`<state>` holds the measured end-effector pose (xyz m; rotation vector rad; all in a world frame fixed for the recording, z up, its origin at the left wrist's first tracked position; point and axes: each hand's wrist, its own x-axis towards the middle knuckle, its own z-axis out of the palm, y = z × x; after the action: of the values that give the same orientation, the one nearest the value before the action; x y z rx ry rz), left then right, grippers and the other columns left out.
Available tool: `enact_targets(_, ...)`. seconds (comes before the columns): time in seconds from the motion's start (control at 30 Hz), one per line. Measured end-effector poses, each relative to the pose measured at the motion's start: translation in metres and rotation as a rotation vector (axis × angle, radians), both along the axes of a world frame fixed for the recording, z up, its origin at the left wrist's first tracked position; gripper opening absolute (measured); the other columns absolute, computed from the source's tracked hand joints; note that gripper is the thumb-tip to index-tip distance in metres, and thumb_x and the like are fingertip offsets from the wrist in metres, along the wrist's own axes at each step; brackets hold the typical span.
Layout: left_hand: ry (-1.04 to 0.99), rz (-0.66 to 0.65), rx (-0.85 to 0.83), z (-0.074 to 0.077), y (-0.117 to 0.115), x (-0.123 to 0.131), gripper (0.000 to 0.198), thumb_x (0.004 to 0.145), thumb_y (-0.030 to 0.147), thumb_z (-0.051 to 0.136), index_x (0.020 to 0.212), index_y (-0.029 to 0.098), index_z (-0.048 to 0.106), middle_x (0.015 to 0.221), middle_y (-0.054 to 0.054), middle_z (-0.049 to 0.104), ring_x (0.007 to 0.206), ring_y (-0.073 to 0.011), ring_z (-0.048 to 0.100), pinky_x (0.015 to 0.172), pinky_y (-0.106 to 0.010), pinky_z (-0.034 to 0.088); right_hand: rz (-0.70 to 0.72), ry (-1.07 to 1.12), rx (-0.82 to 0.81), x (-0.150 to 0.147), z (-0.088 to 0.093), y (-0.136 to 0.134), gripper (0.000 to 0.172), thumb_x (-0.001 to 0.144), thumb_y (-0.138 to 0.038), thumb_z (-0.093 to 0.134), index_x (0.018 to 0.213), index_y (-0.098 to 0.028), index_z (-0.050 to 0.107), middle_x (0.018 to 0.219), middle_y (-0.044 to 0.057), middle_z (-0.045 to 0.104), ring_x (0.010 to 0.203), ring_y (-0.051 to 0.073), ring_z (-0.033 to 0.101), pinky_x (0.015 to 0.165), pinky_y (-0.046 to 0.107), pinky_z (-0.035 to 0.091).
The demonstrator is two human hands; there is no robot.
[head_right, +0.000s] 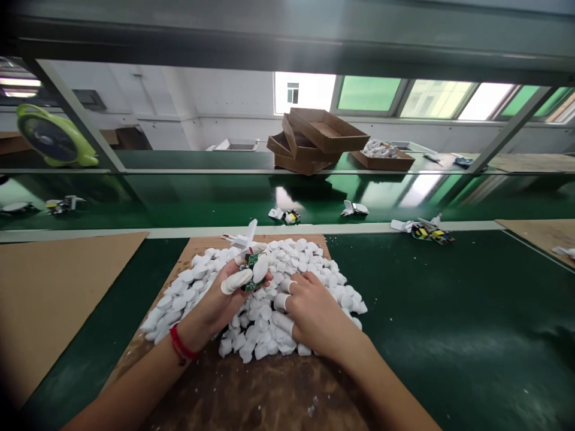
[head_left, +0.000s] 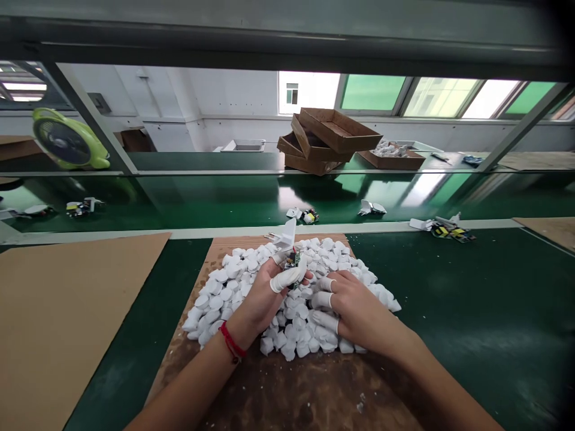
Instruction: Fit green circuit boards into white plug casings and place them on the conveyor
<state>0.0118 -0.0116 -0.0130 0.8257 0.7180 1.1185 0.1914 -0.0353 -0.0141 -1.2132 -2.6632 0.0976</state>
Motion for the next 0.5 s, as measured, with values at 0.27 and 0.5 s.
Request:
enact_targets(0.27, 0.065, -0.172, 0.097, 0.004, -0.001, -0.004, 0.033, 0.064, 0.030, 0.077, 0.093, 0.018, 0.068, 0.075, -0.002, 0.067, 0.069, -0.0153, 0.058, 0.070, -0.028, 0.045, -0.264, 0.238, 0.123, 0.011, -0.012, 0.007, 0.023, 0.086, -0.015, 0.050, 0.084, -0.019, 0.072, 0.071, 0.008, 0.065, 0.069, 0.021, 0.059, 0.063, 0.030, 0.043)
enact_targets(0.5, 0.202, -0.565, 0.379, 0.010, -0.006, -0.004, 0.043, 0.066, 0.029, 0.076, 0.107, 0.019, 0.069, 0.102, -0.008, 0.069, 0.089, -0.0224, 0.063, 0.072, -0.028, 0.048, -0.379, 0.861, 0.013, 0.004, 0.003, 0.000, 0.010, 0.074, -0.019, 0.060, 0.076, -0.020, 0.070, 0.075, 0.006, 0.068, 0.071, 0.021, 0.062, 0.063, 0.031, 0.048)
